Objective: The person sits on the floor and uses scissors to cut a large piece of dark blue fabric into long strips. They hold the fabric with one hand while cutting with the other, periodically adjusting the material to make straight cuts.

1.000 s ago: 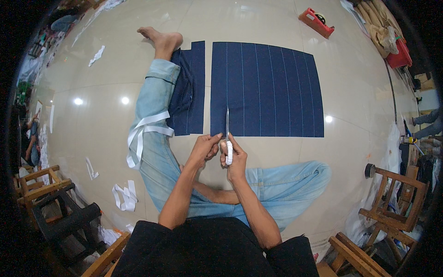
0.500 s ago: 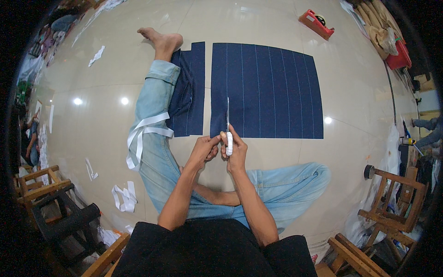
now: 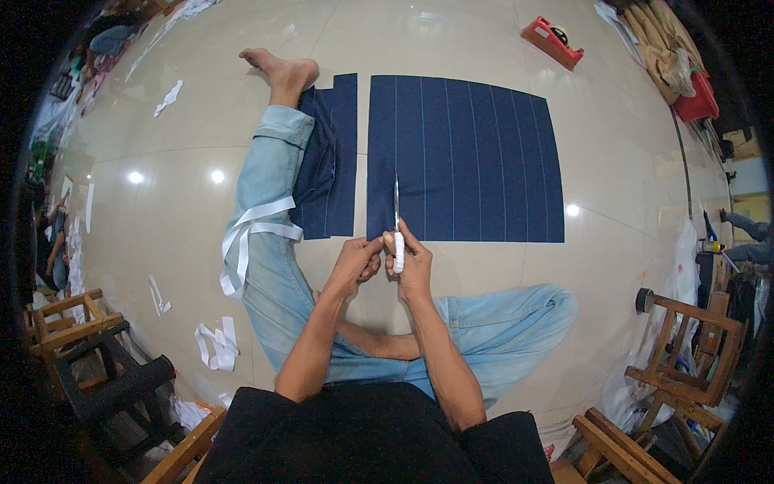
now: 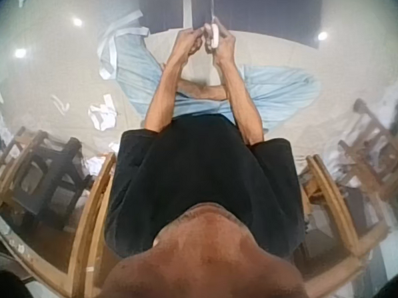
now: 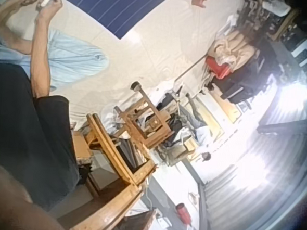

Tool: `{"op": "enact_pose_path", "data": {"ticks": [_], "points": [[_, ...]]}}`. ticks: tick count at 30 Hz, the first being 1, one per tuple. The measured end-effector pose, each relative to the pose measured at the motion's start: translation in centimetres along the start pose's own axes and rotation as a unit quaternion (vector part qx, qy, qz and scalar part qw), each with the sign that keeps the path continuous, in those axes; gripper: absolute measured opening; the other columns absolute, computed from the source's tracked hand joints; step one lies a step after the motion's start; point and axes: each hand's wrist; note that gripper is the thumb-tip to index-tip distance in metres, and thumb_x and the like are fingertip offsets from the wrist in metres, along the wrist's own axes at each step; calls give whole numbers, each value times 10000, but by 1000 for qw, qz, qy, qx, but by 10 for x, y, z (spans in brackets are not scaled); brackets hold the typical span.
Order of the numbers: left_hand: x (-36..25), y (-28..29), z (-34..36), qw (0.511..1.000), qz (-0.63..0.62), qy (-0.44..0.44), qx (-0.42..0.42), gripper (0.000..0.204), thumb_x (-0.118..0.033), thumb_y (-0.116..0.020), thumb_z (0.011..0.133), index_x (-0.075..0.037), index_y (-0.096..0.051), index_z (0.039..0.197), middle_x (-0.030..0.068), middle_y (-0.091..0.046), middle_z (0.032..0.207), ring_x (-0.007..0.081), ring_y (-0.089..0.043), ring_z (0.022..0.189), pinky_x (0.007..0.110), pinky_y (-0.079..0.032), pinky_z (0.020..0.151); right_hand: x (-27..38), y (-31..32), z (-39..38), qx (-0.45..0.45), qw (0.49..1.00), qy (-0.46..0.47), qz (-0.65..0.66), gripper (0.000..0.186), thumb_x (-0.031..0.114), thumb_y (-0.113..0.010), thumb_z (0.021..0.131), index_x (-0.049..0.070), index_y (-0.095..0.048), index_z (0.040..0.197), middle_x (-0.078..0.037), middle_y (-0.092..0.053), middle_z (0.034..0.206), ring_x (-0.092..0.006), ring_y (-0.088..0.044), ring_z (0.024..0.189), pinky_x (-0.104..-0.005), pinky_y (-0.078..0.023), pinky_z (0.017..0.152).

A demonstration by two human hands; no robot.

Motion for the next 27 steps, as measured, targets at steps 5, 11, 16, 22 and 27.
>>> {"op": "enact_pose_path", "data": {"ticks": [5, 11, 16, 22, 27], "points": [[0, -1, -1, 1000, -17, -5, 8, 361, -344, -669, 1002, -69, -623, 773, -2, -532, 507, 56, -388, 347, 238, -225, 326, 10, -1, 2, -3, 999, -6, 36, 593, 154, -822, 878, 18, -589, 1406, 9, -625, 741, -45, -534, 514, -204, -369, 412], [4, 1, 6, 1000, 1, -5, -1, 362, -352, -690, 990, -63, -618, 785, 5, -543, 512, 55, -387, 339, 227, -219, 325, 15, -8, 27, 11, 1000, -6, 17, 567, 111, -749, 928, -14, -535, 1438, -105, -710, 985, -69, -547, 529, -201, -380, 401], [1, 0, 4, 1000, 24, 6, -1, 344, -362, -661, 1012, -74, -656, 824, -13, -551, 528, 42, -408, 362, 216, -244, 346, 11, -8, 38, 14, 999, -2, 43, 566, 85, -764, 910, -10, -551, 1426, -113, -717, 991, -67, -555, 528, -203, -393, 403], [-1, 0, 0, 1000, 15, 4, 6, 344, -370, -660, 1013, -85, -657, 819, -14, -555, 530, 39, -417, 361, 211, -247, 341, 13, -10, 37, 13, 999, 6, 28, 572, 104, -786, 899, -6, -566, 1416, -84, -719, 928, -64, -552, 528, -205, -395, 409], [0, 0, 1, 1000, 18, 4, 3, 351, -374, -655, 1014, -86, -659, 813, -13, -547, 521, 40, -407, 354, 215, -242, 338, 13, -11, 37, 15, 1000, 3, 26, 581, 106, -794, 894, -4, -567, 1417, -49, -697, 870, -63, -553, 531, -208, -390, 416]]}}
Point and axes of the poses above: each hand's wrist, its own z-axis towards the middle knuckle, its own y-axis out of the back of the hand, x = y × z
